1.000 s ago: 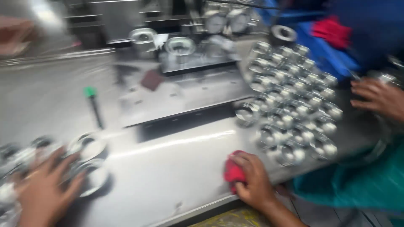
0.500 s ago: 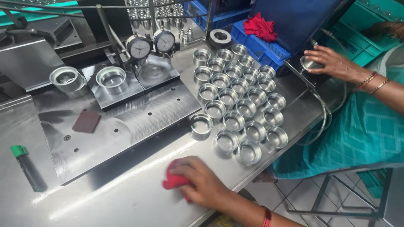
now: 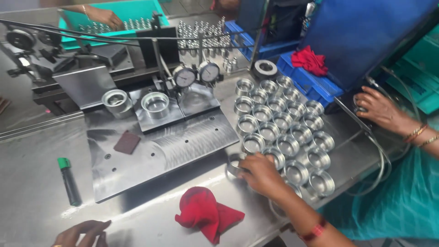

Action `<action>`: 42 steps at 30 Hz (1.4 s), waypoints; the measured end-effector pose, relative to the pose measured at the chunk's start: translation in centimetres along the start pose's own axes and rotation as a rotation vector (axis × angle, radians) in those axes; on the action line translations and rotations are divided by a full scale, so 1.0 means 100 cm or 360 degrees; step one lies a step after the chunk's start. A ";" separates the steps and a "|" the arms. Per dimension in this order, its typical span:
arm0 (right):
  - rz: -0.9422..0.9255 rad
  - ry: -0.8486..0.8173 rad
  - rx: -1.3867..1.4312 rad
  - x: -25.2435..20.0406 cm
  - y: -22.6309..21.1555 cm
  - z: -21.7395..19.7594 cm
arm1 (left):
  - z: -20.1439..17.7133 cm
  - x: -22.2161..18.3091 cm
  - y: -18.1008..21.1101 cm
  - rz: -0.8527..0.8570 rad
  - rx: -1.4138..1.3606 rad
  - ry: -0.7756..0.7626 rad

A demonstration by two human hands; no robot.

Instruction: Cleaning and inspecting cylindrical metal components using a red cloth at a quality control station.

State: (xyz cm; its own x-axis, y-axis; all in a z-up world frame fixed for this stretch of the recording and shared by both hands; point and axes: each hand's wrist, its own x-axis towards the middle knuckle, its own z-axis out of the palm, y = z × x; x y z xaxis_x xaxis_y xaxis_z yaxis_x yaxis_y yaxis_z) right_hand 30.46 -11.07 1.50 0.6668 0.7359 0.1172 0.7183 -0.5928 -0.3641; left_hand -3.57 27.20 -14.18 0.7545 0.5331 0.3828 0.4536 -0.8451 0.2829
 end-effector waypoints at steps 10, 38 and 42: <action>-0.0338 0.0423 0.0172 0.096 -0.031 -0.037 | 0.003 0.037 0.188 0.0887 -0.0902 0.0080; 0.0233 -0.0498 -0.0154 -0.043 0.043 -0.003 | -0.055 0.236 0.276 0.0683 -0.0557 -0.0111; 0.0271 -0.0279 0.0664 -0.034 0.078 -0.012 | -0.006 0.285 0.299 0.0544 -0.0396 -0.0306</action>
State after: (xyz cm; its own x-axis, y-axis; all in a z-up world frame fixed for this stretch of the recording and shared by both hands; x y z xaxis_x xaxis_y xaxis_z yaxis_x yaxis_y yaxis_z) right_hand 34.03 -18.65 -0.63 0.6989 0.7050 -0.1205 0.4370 -0.5544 -0.7083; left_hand 31.15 17.16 5.72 0.9259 0.1886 0.3272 0.0537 -0.9234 0.3801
